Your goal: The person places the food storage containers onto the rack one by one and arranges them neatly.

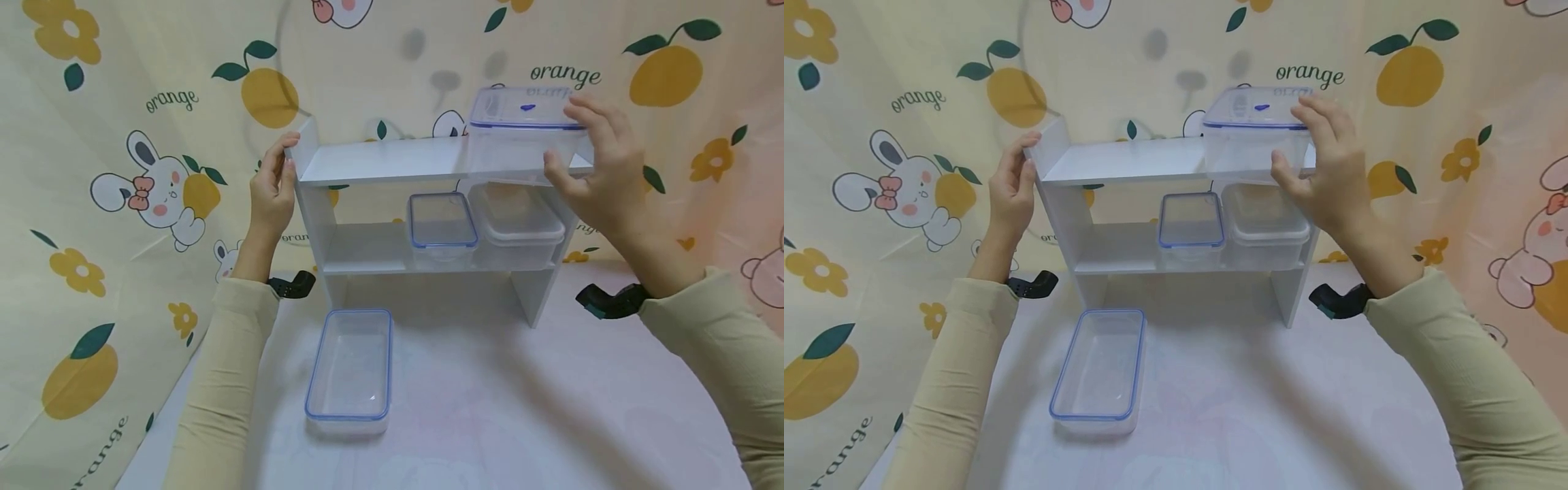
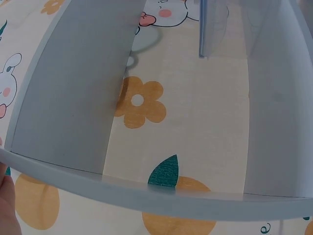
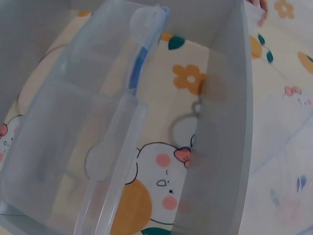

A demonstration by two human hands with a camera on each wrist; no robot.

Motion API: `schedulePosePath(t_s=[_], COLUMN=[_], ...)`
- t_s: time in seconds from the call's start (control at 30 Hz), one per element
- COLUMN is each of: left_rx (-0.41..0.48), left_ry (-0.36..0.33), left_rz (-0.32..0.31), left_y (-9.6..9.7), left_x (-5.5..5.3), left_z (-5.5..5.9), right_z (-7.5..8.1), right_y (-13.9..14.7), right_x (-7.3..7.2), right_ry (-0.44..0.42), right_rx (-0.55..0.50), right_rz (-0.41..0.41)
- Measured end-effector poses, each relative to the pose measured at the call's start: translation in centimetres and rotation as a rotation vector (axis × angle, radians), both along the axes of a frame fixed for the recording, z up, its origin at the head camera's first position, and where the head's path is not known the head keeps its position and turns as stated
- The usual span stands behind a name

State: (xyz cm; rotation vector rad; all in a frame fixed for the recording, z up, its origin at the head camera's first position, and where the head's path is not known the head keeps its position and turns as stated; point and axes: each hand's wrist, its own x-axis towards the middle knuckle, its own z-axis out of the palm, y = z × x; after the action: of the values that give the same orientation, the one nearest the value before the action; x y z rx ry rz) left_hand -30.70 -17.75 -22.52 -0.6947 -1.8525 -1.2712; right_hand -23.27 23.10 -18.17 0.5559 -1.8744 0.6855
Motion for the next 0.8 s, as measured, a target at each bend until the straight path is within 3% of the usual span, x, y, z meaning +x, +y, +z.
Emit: schedulePosePath(t_s=[0.3, 0.5, 0.8], left_rx=[0.006, -0.001, -0.005], left_ry=[-0.002, -0.004, -0.010], left_rz=[-0.004, 0.003, 0.012], left_y=[-0.1, -0.1, 0.1], left_x=[-0.2, -0.2, -0.1], left_z=[0.0, 0.0, 0.0], right_z=[-0.6, -1.3, -1.4], right_y=[-1.8, -2.4, -2.1], right_x=[0.4, 0.1, -0.3], right_ry=[0.163, 0.184, 0.202], right_rx=[0.193, 0.360, 0.358], right_rz=[-0.068, -0.146, -0.174])
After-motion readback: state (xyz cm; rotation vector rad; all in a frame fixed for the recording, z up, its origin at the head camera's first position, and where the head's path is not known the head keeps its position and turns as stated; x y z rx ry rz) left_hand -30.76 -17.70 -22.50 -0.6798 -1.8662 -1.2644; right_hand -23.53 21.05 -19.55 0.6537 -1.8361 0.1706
